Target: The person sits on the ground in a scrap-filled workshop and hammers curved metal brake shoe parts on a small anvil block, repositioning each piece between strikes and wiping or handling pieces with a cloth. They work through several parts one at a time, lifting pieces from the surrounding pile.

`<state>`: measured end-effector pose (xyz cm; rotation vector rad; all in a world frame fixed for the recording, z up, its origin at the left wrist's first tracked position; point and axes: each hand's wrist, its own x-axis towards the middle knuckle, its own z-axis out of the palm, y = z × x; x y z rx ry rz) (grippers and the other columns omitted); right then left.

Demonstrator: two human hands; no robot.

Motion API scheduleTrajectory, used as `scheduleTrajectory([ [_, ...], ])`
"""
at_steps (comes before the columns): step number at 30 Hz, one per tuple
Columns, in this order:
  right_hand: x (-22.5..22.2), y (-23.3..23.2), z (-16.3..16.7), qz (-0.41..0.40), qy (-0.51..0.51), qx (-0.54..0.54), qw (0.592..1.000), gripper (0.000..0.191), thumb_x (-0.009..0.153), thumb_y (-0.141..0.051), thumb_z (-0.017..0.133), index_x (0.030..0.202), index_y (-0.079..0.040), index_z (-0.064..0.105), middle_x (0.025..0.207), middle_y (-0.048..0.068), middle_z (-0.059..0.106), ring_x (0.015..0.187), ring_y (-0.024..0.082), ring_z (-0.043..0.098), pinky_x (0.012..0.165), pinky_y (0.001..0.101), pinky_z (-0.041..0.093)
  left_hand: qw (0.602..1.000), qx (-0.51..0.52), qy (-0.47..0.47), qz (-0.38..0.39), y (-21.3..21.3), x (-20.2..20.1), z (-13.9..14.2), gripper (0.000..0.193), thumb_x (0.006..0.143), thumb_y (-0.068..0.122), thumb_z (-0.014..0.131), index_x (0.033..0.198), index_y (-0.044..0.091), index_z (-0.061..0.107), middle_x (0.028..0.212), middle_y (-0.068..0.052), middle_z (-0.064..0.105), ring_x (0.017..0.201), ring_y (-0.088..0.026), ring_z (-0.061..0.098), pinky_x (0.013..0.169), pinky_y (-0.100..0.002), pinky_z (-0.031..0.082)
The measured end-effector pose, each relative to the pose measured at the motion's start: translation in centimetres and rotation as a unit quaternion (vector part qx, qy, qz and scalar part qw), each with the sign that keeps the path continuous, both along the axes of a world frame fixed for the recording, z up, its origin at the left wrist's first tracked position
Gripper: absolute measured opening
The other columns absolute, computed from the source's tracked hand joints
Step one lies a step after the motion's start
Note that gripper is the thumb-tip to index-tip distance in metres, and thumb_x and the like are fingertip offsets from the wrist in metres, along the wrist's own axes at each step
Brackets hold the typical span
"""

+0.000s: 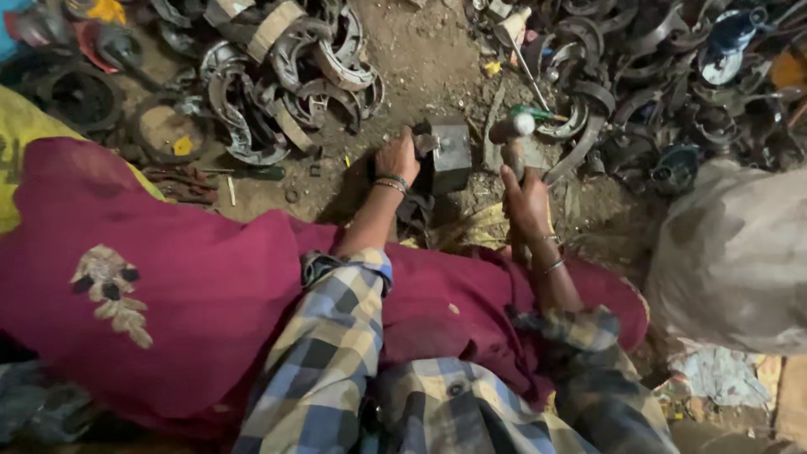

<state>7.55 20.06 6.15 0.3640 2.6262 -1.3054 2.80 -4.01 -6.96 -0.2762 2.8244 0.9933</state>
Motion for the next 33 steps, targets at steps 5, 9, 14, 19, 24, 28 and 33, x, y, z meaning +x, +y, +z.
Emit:
scheduleTrajectory([
  [5,-0.1,-1.8,1.2,0.002,0.034,-0.019,0.999,0.040,0.102,-0.039,0.064,0.099,0.000,0.059,0.061,0.004,0.057,0.047,0.013,0.055,0.042,0.0315,0.043,1.000,0.018,-0.020,-0.004,-0.5,-0.3,-0.2,0.054,0.079,0.015,0.076,0.129,0.016,0.054,0.103,-0.018,0.073,0.099,-0.042,0.070,0.081,-0.056,0.056],
  [9,-1.7,-1.2,1.0,0.026,0.006,0.005,1.000,0.043,0.103,-0.040,0.065,0.091,0.001,0.058,0.060,0.005,0.057,0.048,0.014,0.055,0.043,0.0316,0.045,0.998,0.029,-0.061,-0.017,-1.5,-1.3,-0.1,0.050,0.079,0.029,0.082,0.124,0.018,0.063,0.107,-0.019,0.073,0.104,-0.043,0.069,0.087,-0.055,0.055],
  [14,-3.0,0.2,-0.3,0.000,-0.064,0.005,0.998,0.043,0.103,-0.041,0.062,0.087,-0.002,0.063,0.062,0.006,0.059,0.051,0.018,0.058,0.048,0.0365,0.046,0.998,0.040,-0.024,-0.034,-4.0,-3.5,1.1,0.065,0.061,0.037,0.093,0.117,0.015,0.068,0.107,-0.018,0.073,0.102,-0.042,0.069,0.085,-0.053,0.055],
  [19,-3.6,1.7,-0.6,0.057,0.084,0.278,0.955,0.036,0.104,-0.039,0.074,0.104,-0.003,0.071,0.082,0.012,0.070,0.075,0.030,0.071,0.067,0.0419,0.051,0.994,-0.010,-0.048,-0.093,-6.2,-5.7,2.8,0.063,0.058,0.047,0.095,0.107,0.012,0.075,0.109,-0.018,0.074,0.103,-0.040,0.071,0.087,-0.051,0.057],
  [24,-3.2,0.3,0.5,0.084,0.207,0.030,0.974,0.034,0.102,-0.015,0.073,0.131,-0.003,0.062,0.113,0.013,0.075,0.102,0.023,0.074,0.086,0.0354,0.059,0.971,0.010,-0.042,-0.233,-7.7,-6.7,4.9,0.067,0.058,0.049,0.097,0.105,0.007,0.075,0.105,-0.021,0.075,0.100,-0.039,0.072,0.088,-0.047,0.057],
  [28,-2.3,-4.2,1.0,0.159,0.250,-0.056,0.953,0.049,0.094,-0.014,0.080,0.137,-0.003,0.060,0.128,0.017,0.071,0.111,0.023,0.072,0.094,0.0358,0.059,0.936,0.052,-0.070,-0.342,-6.9,-6.8,7.3,0.081,0.051,0.042,0.097,0.118,0.005,0.069,0.104,-0.020,0.074,0.095,-0.034,0.073,0.083,-0.045,0.057],
  [33,-2.0,-7.0,0.5,0.149,0.221,-0.076,0.961,0.036,0.094,-0.018,0.080,0.125,-0.003,0.069,0.117,0.012,0.075,0.105,0.017,0.073,0.091,0.0338,0.059,0.901,0.112,-0.167,-0.383,-6.6,-7.0,9.8,0.064,0.060,0.025,0.090,0.118,0.004,0.072,0.103,-0.012,0.080,0.092,-0.023,0.075,0.084,-0.040,0.058],
])
